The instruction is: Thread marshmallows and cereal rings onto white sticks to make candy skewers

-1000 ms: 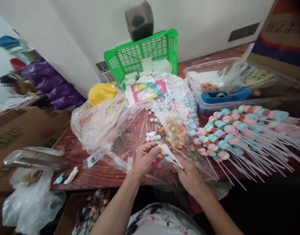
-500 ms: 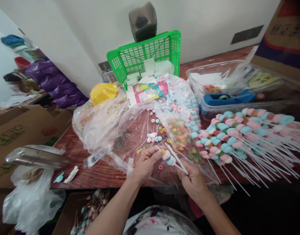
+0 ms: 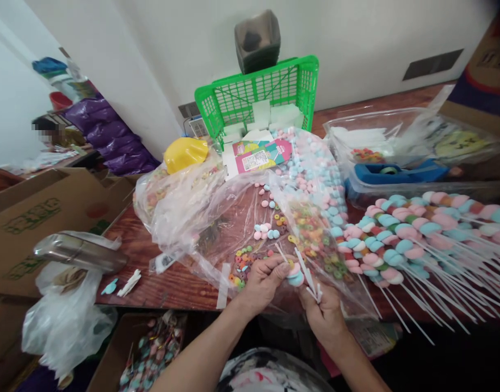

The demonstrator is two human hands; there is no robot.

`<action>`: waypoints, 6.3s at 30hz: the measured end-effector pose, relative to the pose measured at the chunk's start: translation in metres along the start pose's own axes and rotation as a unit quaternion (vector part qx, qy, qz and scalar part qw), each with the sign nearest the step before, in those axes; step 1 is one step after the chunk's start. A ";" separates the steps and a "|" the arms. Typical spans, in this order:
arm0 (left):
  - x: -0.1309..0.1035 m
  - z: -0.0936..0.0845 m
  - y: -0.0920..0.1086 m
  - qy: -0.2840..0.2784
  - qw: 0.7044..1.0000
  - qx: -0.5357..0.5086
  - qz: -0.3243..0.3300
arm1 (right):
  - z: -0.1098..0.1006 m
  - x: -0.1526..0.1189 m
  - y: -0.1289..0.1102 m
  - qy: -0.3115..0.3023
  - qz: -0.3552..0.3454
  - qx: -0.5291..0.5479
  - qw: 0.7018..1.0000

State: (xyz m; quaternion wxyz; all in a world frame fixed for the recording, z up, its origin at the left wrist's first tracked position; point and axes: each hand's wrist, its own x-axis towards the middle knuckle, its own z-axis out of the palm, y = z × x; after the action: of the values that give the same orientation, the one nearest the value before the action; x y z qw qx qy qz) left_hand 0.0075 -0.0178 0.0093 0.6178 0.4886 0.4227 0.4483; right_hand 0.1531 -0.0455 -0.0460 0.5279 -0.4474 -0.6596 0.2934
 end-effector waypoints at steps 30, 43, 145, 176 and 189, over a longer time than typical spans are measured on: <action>0.081 -0.065 -0.003 -0.044 0.815 0.553 0.168 | -0.021 0.011 0.001 0.073 0.075 0.007 0.994; 0.058 -0.059 -0.015 0.076 0.902 0.381 0.186 | -0.013 0.009 0.010 0.050 0.092 -0.028 0.994; 0.029 -0.038 0.012 0.126 0.864 0.306 0.380 | -0.013 0.007 -0.006 -0.058 0.013 -0.123 0.991; 0.020 -0.012 -0.002 0.145 0.946 0.193 0.218 | -0.005 0.005 -0.010 -0.016 0.023 -0.030 0.999; 0.031 -0.021 -0.005 0.153 0.979 0.069 0.117 | -0.012 0.006 0.002 0.065 0.038 -0.017 0.997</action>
State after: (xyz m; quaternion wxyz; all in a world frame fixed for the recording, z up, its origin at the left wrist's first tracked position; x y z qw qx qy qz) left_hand -0.0041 0.0162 -0.0017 0.4535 0.5018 0.4824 0.5566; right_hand 0.1650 -0.0406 -0.0417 0.5503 -0.4987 -0.6118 0.2722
